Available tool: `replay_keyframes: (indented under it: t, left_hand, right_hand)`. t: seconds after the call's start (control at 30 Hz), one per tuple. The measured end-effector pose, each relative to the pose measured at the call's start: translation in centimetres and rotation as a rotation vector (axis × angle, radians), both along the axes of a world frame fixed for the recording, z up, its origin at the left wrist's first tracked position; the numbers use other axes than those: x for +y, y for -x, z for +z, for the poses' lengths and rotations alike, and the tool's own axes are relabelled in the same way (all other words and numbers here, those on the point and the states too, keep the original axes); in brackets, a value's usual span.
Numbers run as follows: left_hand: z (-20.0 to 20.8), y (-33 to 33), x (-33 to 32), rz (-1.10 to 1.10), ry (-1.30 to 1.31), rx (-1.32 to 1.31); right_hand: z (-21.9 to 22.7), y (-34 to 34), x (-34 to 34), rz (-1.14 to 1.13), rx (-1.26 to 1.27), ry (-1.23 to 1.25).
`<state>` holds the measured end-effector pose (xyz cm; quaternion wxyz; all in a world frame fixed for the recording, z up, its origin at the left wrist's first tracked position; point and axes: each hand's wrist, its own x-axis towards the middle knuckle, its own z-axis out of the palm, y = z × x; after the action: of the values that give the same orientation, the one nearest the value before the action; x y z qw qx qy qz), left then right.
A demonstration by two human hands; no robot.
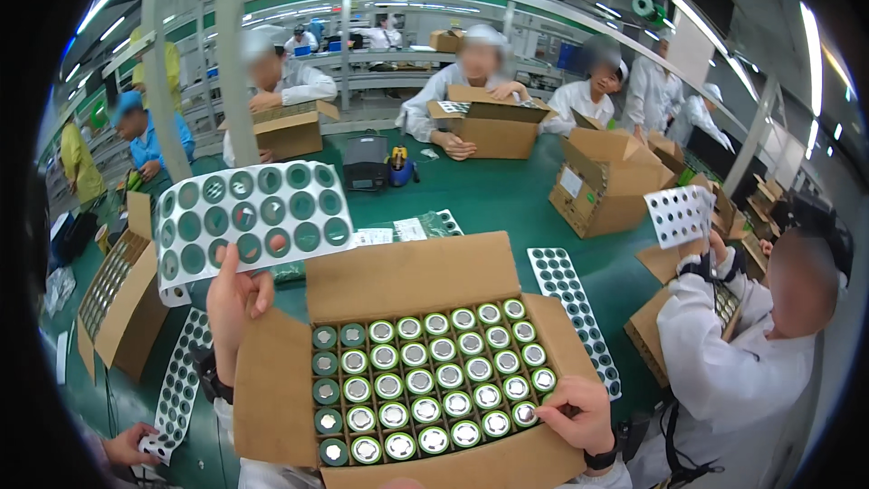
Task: Applying stickers or insulation components to electronic battery cells in a factory assembly line.
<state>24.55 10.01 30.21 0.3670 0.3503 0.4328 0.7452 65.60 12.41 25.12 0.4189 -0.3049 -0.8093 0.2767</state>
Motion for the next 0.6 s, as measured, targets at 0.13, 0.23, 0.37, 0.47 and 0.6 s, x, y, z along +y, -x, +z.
replay_keyframes:
  t: [0.13,0.23,0.37,0.47,0.6]
  left_hand:
    - [-0.2,0.9,-0.1,-0.087,0.075,0.043]
    - [0.0,0.6,-0.4,-0.089,0.038,-0.021]
    - [-0.3,0.8,-0.1,-0.123,0.003,-0.044]
    - [0.2,0.0,0.4,-0.066,0.014,-0.045]
    - [0.1,0.3,-0.4,-0.044,0.011,-0.03]
  right_hand:
    - [-0.1,-0.3,-0.5,-0.039,-0.013,-0.045]
    - [0.4,0.5,-1.1,-0.068,-0.013,0.0]
    - [0.6,0.7,-1.1,-0.114,-0.033,0.029]
    - [0.7,0.1,-0.7,-0.084,-0.079,0.043]
    - [3.5,0.1,-0.6,0.049,-0.28,0.204]
